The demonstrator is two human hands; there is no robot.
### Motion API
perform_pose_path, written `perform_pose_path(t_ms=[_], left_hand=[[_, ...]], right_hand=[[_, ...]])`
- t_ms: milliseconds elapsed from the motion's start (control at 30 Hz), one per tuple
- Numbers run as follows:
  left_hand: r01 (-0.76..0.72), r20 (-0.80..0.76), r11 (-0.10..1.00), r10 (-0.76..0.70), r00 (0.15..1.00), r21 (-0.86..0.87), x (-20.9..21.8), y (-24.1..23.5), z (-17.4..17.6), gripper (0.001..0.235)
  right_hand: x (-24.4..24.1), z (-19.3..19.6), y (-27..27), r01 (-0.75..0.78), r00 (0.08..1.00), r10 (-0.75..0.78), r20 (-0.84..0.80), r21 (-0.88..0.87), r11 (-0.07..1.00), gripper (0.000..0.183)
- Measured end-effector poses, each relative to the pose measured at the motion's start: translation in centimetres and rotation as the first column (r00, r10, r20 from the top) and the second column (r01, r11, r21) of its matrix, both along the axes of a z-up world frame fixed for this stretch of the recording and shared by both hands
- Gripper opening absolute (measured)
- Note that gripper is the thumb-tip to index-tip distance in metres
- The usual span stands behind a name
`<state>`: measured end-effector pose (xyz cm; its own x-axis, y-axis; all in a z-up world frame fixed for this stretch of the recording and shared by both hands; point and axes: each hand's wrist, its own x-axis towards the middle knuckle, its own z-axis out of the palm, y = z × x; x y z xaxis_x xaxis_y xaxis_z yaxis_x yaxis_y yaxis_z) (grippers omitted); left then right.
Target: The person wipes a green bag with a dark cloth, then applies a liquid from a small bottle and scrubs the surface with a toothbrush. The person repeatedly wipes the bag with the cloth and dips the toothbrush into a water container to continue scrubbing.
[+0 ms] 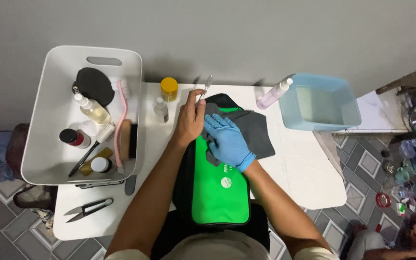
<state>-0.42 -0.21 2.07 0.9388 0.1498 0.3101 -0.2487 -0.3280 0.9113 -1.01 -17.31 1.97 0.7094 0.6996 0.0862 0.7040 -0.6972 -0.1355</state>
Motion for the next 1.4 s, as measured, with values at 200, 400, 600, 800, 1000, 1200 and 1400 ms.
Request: perform_pose_path(t_ms=[200,400,600,800,1000,1200,1400], left_hand=[[0.012,-0.019,0.999,-0.011,1.000,0.036,-0.1,-0.2,0.0,0.028],[0.037,-0.073,0.981,-0.023,0.997,0.193,0.0,-0.5,-1.0,0.026],[0.020,-0.101,0.968,0.005,0.995,0.250,0.6,-0.8,-1.7,0.027],[0.026,-0.119,0.977,-0.001,0.993,0.210,0.4,-0.8,-1.1,0.028],[0.009,-0.110,0.975,0.016,0.994,0.220,0.0,-1.0,-0.6,0.027],[0.025,-0.094,0.978,-0.005,0.996,0.208,0.2,-0.8,-1.0,0.028],[0.032,-0.069,0.985,-0.020,0.997,0.171,-0.3,-0.7,0.0,0.026]], right_hand=[[0.1,1.2,-1.1,-0.029,0.998,0.034,-0.051,0.101,0.994,0.056],[1.5,1.1,-4.1,0.438,0.897,-0.424,0.120,-0.124,0.891,0.065],[2.0,1.2,-5.5,0.408,0.911,-0.412,-0.007,-0.110,0.906,0.065],[2.6,0.4,-5.0,0.426,0.904,-0.426,-0.038,-0.013,0.904,0.059],[-4.2,3.3,-1.4,0.216,0.975,-0.210,0.076,-0.092,0.972,0.055],[-8.2,4.0,-1.9,0.065,0.982,-0.048,-0.185,0.083,0.994,0.017],[-6.8,2.4,-9.5,0.475,0.862,-0.478,-0.168,-0.057,0.878,0.016]])
